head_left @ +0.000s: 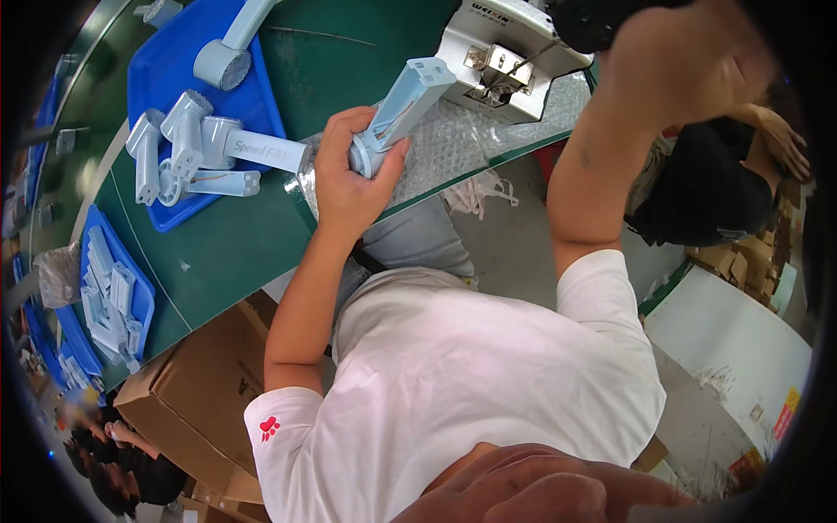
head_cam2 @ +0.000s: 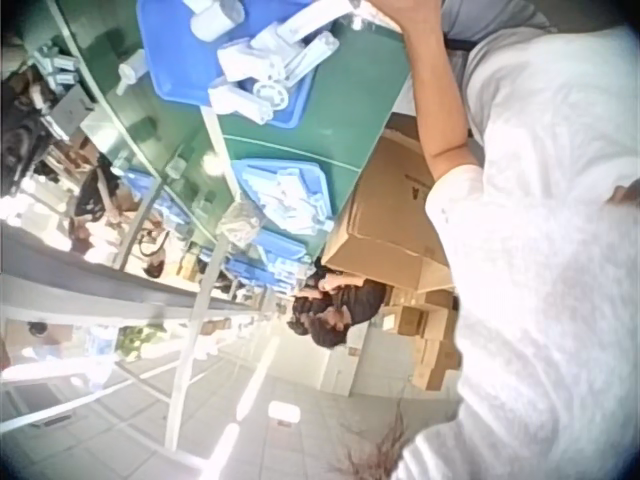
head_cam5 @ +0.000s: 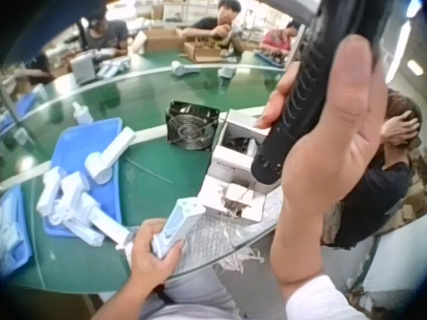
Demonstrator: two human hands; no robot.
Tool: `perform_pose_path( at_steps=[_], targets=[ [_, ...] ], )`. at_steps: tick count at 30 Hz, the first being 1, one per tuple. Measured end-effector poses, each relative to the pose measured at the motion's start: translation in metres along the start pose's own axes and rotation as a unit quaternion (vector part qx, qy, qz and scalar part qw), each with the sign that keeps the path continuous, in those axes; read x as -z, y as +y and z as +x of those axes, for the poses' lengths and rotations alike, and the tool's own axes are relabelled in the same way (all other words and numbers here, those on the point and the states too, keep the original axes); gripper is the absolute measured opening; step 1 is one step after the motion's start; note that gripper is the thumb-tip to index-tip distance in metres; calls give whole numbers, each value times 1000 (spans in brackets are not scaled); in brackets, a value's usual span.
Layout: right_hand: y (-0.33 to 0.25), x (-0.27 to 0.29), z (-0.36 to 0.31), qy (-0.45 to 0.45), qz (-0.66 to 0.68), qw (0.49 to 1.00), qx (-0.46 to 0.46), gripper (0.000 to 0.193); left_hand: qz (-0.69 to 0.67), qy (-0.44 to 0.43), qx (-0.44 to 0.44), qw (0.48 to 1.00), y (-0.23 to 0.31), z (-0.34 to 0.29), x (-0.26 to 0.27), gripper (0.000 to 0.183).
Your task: The person assembles small white plastic fan components at a factory workstation. They insert a motor into a plastic housing, secure it with a power drill, and place the finished units into a blue tray. The process is repeated for multiple units throughout the clip.
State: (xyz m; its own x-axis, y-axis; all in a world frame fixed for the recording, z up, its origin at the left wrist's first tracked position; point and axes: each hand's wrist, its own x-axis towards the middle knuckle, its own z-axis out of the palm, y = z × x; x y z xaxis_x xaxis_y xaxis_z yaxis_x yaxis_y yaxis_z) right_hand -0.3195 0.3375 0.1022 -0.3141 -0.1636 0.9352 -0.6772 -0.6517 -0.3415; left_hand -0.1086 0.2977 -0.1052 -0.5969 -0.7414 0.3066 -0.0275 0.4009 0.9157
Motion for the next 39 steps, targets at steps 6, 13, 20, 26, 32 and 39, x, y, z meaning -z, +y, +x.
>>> perform_pose_path(
  at_steps=[6,13,20,26,32,39],
  targets=[
    [-7,48,-6,24,129,953,-273,70,4,16,-35,999,2,0,-1,37],
    [-2,32,-30,29,189,938,-288,85,-4,9,-52,999,1,1,0,36],
    [6,18,-37,24,182,940,-288,88,-19,11,-69,997,2,1,-1,37],
    [8,14,-40,20,178,940,-292,90,-15,12,-73,997,0,1,0,38],
    [8,14,-42,23,171,940,-293,93,-17,11,-81,996,1,2,-1,39],
    [3,13,-45,31,173,937,-303,96,-32,10,-54,998,2,-3,1,38]
  ],
)
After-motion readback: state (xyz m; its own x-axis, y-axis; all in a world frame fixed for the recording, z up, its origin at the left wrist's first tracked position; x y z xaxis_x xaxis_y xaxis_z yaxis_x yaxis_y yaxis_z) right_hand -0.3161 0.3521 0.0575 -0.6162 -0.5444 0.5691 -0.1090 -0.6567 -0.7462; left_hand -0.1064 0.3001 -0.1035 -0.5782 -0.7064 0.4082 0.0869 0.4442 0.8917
